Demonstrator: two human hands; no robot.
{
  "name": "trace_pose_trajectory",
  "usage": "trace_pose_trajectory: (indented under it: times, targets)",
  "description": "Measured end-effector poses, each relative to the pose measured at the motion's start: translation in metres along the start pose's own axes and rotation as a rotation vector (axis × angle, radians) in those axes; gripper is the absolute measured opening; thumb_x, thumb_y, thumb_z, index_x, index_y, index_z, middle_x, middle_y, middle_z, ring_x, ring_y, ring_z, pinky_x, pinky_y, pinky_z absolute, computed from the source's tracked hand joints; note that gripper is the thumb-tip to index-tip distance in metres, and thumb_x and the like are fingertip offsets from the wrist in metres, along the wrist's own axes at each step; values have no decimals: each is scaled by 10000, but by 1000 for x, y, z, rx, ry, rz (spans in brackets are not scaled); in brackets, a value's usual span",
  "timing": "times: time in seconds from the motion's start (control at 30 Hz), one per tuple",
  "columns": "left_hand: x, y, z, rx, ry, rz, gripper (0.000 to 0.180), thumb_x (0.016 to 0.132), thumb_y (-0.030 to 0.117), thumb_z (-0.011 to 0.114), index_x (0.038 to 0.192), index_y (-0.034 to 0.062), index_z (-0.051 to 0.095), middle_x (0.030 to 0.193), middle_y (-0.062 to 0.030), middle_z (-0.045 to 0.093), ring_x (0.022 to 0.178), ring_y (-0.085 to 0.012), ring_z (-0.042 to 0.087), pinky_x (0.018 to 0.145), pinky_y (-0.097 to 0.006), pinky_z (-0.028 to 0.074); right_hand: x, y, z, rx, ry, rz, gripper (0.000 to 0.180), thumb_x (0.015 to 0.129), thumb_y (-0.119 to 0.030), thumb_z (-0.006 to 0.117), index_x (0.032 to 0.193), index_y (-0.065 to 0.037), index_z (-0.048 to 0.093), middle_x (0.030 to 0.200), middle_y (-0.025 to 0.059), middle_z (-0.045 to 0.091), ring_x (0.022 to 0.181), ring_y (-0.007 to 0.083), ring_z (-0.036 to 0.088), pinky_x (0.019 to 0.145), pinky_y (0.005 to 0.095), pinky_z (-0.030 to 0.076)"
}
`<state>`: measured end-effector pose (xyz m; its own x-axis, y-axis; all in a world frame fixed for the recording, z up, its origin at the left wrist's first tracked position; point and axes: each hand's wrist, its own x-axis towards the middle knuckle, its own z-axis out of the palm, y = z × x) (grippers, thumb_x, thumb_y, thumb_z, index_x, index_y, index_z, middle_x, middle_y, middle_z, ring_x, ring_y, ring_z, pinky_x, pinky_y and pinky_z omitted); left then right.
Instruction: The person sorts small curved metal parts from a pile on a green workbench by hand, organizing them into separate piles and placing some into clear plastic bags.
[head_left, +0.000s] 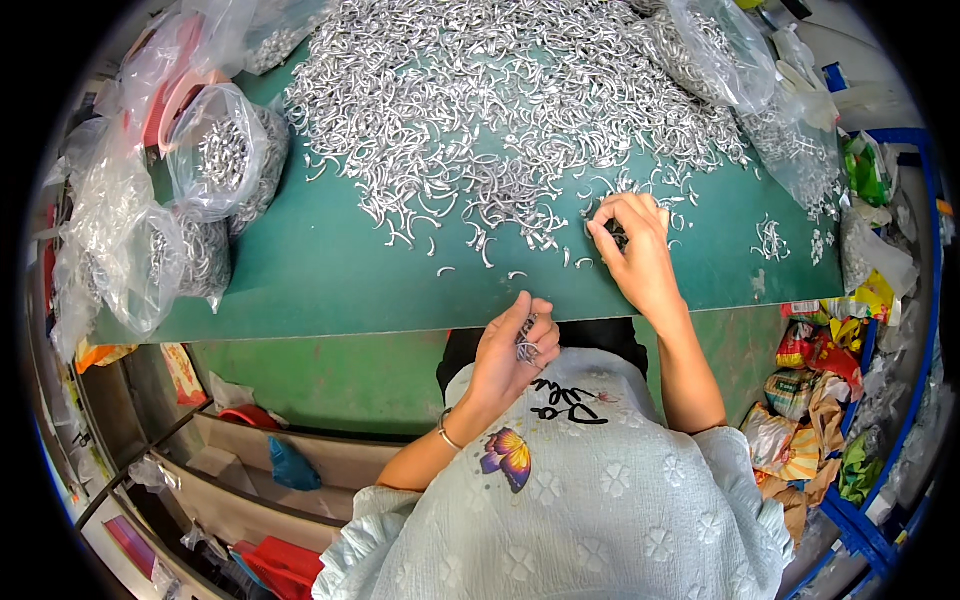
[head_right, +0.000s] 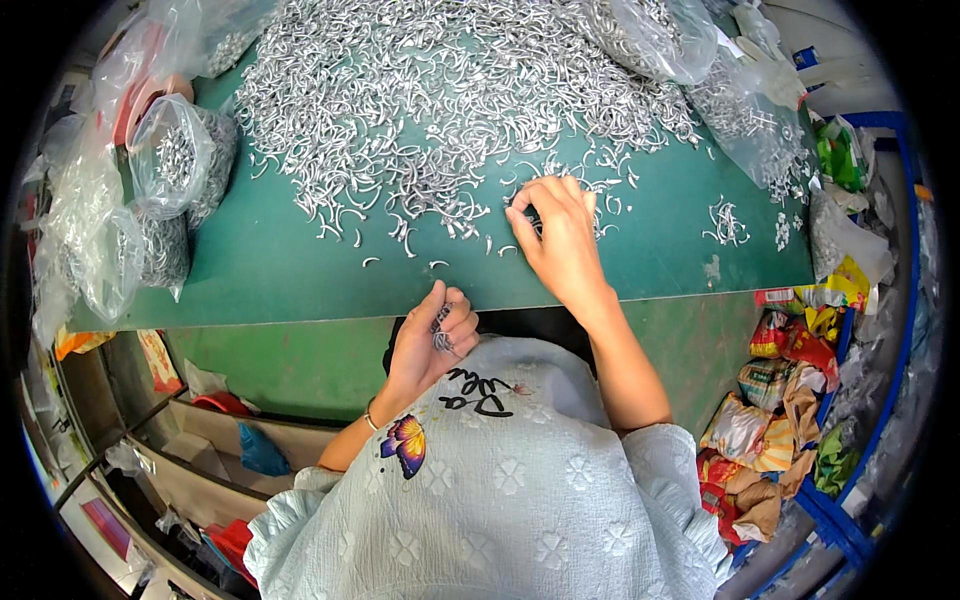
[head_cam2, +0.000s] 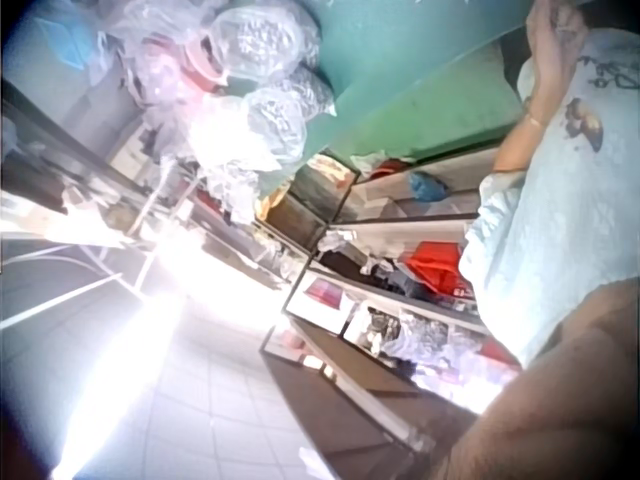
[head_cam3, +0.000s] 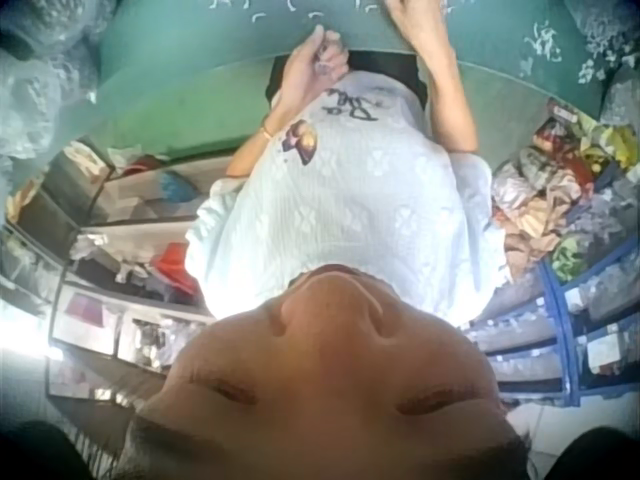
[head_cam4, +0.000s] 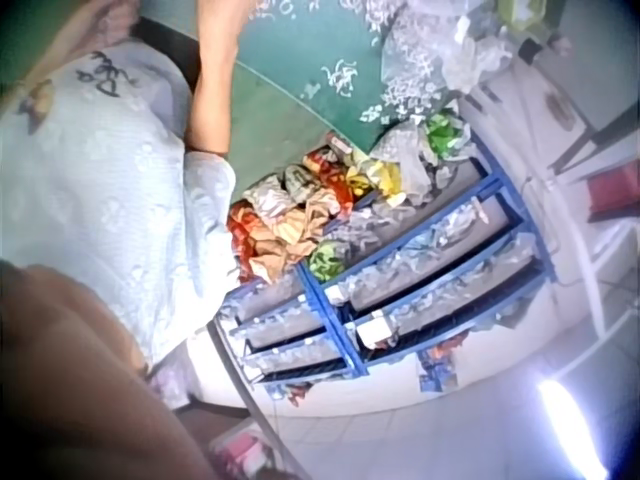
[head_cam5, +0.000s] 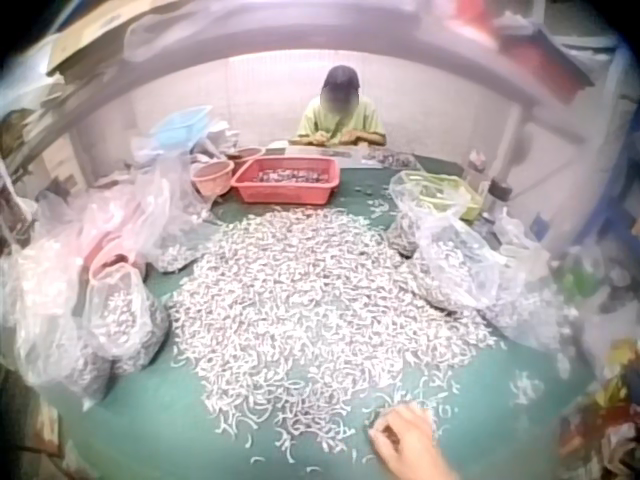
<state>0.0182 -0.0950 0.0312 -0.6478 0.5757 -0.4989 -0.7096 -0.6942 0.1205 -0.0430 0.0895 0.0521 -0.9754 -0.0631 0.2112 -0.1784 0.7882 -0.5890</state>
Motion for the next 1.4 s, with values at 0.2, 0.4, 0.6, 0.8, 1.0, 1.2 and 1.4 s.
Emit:
trace_pose_trajectory:
  times: [0.2, 0.4, 0.6, 0.8, 1.0, 1.2, 1.4]
  targets:
    - [0, 0, 0, 8, 16, -1, 286, 959, 289, 419, 900, 40, 548, 599, 16, 362, 572, -110, 371, 500, -237, 317, -3, 5, 5, 1010, 67, 379, 64, 846, -15, 549, 806, -38, 504, 820, 58, 573, 674, 99, 500, 613, 233, 413]
    - [-2, 1, 4, 10, 54, 10, 288, 971, 269, 383, 870, 44, 531, 597, 19, 333, 545, -95, 319, 489, -234, 290, 14, -3, -11, 1314, -219, 612, 104, 848, -110, 595, 905, -30, 562, 725, 19, 525, 612, 118, 495, 545, 267, 410]
    - [-2, 2, 5, 10, 59, 6, 272, 958, 266, 419, 871, 38, 541, 596, 15, 352, 562, -105, 348, 504, -238, 307, 22, -20, 33, -218, -35, 115, 176, 756, -198, 667, 788, -47, 583, 719, 114, 595, 652, 320, 593, 564, 415, 456]
    - [-2, 3, -4, -32, 35, 18, 265, 948, 266, 446, 889, 30, 551, 599, 8, 376, 581, -119, 386, 515, -243, 323, 26, -5, 3, 654, -274, 407, 146, 834, -122, 594, 717, -39, 571, 597, -15, 538, 472, 82, 443, 448, 243, 343]
    - [-1, 2, 4, 3, 68, 1, 260, 955, 253, 423, 910, 32, 552, 611, 6, 353, 586, -114, 355, 513, -243, 310, 16, 9, -11, 1431, -427, 747, 99, 886, -128, 539, 858, -35, 560, 762, 45, 578, 556, 57, 460, 436, 189, 332]
    - [-2, 1, 1, -3, 69, 12, 269, 955, 246, 425, 957, 14, 561, 638, 0, 357, 597, -120, 359, 523, -249, 320, 13, 13, -4, 1770, -435, 773, 119, 903, -124, 505, 949, -22, 546, 923, 158, 606, 695, 165, 586, 551, 255, 503]
    - [-2, 2, -4, -34, 12, 12, 285, 942, 250, 463, 978, -12, 569, 642, -2, 418, 611, -125, 415, 575, -253, 364, 9, 11, -1, 1747, -418, 774, 133, 902, -112, 508, 998, -22, 531, 943, 155, 602, 746, 177, 597, 592, 250, 507]
